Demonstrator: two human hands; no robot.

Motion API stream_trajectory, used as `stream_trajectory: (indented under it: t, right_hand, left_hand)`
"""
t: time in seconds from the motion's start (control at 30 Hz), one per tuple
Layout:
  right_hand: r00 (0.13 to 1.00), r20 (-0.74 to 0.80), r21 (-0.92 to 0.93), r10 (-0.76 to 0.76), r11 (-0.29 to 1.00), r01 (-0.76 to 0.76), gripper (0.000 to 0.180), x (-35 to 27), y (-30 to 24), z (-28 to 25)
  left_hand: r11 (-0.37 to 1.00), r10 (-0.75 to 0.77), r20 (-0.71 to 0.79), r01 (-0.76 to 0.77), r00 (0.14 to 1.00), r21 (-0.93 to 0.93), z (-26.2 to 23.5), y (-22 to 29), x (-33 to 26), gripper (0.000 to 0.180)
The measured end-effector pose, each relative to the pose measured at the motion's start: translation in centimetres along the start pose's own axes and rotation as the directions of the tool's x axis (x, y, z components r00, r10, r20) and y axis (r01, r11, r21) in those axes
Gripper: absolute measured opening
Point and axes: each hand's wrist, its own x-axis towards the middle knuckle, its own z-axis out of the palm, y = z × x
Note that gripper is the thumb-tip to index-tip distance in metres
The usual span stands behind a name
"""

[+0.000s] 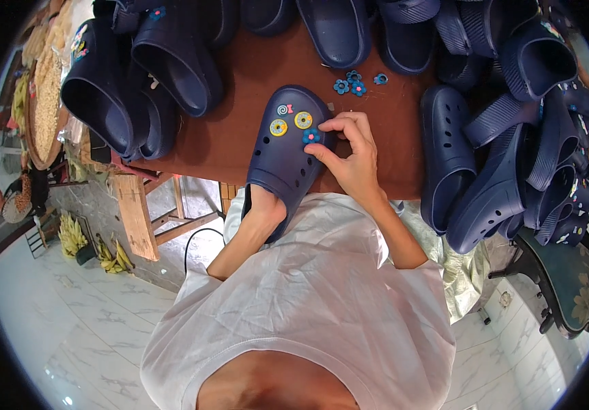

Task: Attaching decorative charms to the holes of blue clog shoes.

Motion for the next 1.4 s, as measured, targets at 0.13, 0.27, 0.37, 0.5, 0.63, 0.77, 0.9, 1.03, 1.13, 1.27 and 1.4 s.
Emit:
stream_trajectory:
  t: [0.13,0.27,0.37,0.5,0.63,0.77,0.9,1.03,1.13,1.27,1.4]
  right_hand:
    - [1.0,-0.007,0.006,-0.017,1.0,0.017,0.031,0.2,0.0,0.2]
    - [0.999,0.024,-0.008,-0.036,0.999,0.036,0.029,0.3,0.4,-0.2]
    - [0.998,0.04,-0.013,-0.047,0.999,0.047,0.029,0.4,0.6,-0.3]
    - [1.0,0.029,0.0,-0.006,1.0,0.006,0.029,0.2,0.3,-0.1]
    - [1.0,-0.002,-0.004,-0.004,1.0,0.004,0.029,-0.4,0.1,0.2]
    - [0.999,-0.022,-0.052,-0.047,0.998,0.046,0.028,-0.6,-0.2,0.3]
    - [0.998,-0.056,-0.061,-0.019,0.998,0.016,0.017,1.2,-0.3,-1.4]
    - [0.954,-0.17,-0.487,-0.246,0.863,0.136,0.024,4.6,2.4,-4.1]
    - [0.963,-0.17,-0.661,-0.211,0.749,0.047,0.028,5.2,3.4,-4.3]
    - [0.973,-0.165,-0.642,-0.159,0.766,0.016,0.028,4.9,3.4,-4.4]
    - [0.968,-0.175,-0.668,-0.182,0.744,0.019,0.025,5.5,4.2,-4.5]
  left_hand:
    - [1.0,0.0,0.065,0.002,0.998,-0.016,-0.5,-0.1,0.4,0.049]
    - [1.0,-0.008,0.048,0.009,0.999,-0.004,-0.7,-0.1,0.6,0.049]
    - [1.0,0.005,0.05,-0.005,0.999,-0.002,-0.4,-0.1,0.5,0.049]
    - [0.999,0.029,0.057,-0.029,0.998,-0.015,-0.3,-0.2,0.5,0.048]
    - [0.985,0.101,0.083,-0.111,0.991,0.129,-1.9,-0.8,0.0,0.047]
    - [0.967,0.121,0.158,-0.152,0.98,0.203,-3.2,-0.9,-0.9,0.044]
    - [0.956,0.164,0.188,-0.203,0.968,0.21,-4.2,-1.0,-0.9,0.043]
    - [0.945,0.167,0.177,-0.209,0.97,0.252,-4.8,-1.1,-0.7,0.047]
    - [0.937,0.196,0.122,-0.223,0.973,0.269,-4.5,-0.9,-1.1,0.046]
    - [0.944,0.17,0.207,-0.219,0.963,0.245,-5.8,-0.5,-1.2,0.04]
    - [0.914,0.109,0.429,-0.26,0.897,0.312,-8.2,-0.4,-1.0,0.052]
